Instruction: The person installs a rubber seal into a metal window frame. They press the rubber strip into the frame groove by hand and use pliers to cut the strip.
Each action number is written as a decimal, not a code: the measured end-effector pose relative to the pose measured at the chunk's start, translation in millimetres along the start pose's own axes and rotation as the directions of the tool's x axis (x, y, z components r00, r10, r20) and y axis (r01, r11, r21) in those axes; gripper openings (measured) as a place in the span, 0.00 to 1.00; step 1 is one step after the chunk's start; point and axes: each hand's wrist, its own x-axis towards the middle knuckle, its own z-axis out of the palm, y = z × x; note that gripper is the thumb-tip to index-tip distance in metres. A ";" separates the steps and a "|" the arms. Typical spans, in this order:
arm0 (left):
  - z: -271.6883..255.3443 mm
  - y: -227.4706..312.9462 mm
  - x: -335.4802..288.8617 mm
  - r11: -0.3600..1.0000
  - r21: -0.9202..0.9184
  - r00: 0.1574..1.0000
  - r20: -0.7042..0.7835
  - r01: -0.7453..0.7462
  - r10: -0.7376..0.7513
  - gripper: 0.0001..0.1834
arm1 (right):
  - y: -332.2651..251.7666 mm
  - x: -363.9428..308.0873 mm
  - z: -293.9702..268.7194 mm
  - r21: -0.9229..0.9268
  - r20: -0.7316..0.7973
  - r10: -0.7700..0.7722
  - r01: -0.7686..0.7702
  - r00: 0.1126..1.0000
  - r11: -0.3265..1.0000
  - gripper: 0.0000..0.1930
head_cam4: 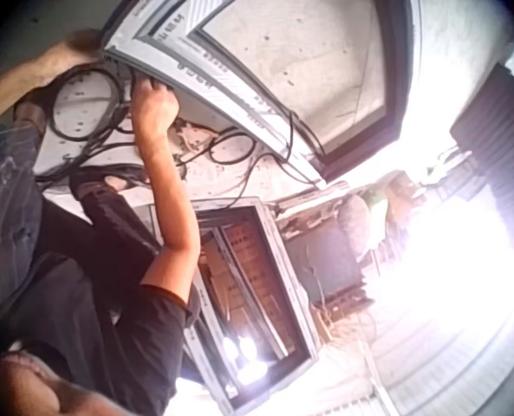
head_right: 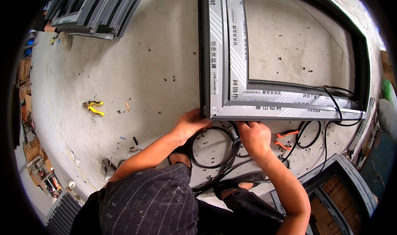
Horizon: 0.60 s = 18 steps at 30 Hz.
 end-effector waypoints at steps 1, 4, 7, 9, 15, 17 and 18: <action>7.9 -2.7 -0.1 0.998 -0.016 0.998 -0.002 -0.055 0.055 0.12 | -0.7 1.7 -0.8 -0.014 -0.010 -0.002 0.002 1.000 1.000 0.08; 8.0 -11.9 6.1 0.993 -0.119 1.000 -0.010 0.004 -0.005 0.12 | -0.4 0.9 -5.2 0.054 0.028 0.012 -0.013 1.000 0.998 0.09; 17.0 -8.4 4.5 0.994 -0.112 0.997 -0.078 -0.007 -0.001 0.10 | 10.8 -12.6 -14.5 0.375 0.022 0.128 -0.127 0.992 0.918 0.12; 20.9 -3.7 2.8 0.993 -0.119 0.992 -0.125 -0.011 -0.004 0.07 | 23.5 -23.2 -49.2 0.575 0.578 0.374 -0.688 0.725 0.443 0.13; 20.6 -11.7 6.9 0.994 -0.110 0.992 -0.125 -0.003 -0.011 0.06 | 166.3 -118.6 -152.9 -0.628 0.521 0.689 -0.321 0.504 0.709 0.10; 17.4 -18.8 9.0 0.990 -0.137 0.992 -0.125 -0.025 0.008 0.07 | 205.8 -123.1 -195.7 -0.850 0.131 0.623 -0.235 0.771 0.470 0.11; 20.8 -16.2 3.9 0.990 -0.140 0.987 -0.162 -0.006 -0.017 0.08 | 216.5 -109.0 -206.3 -0.766 0.002 0.530 -0.340 0.848 0.546 0.11</action>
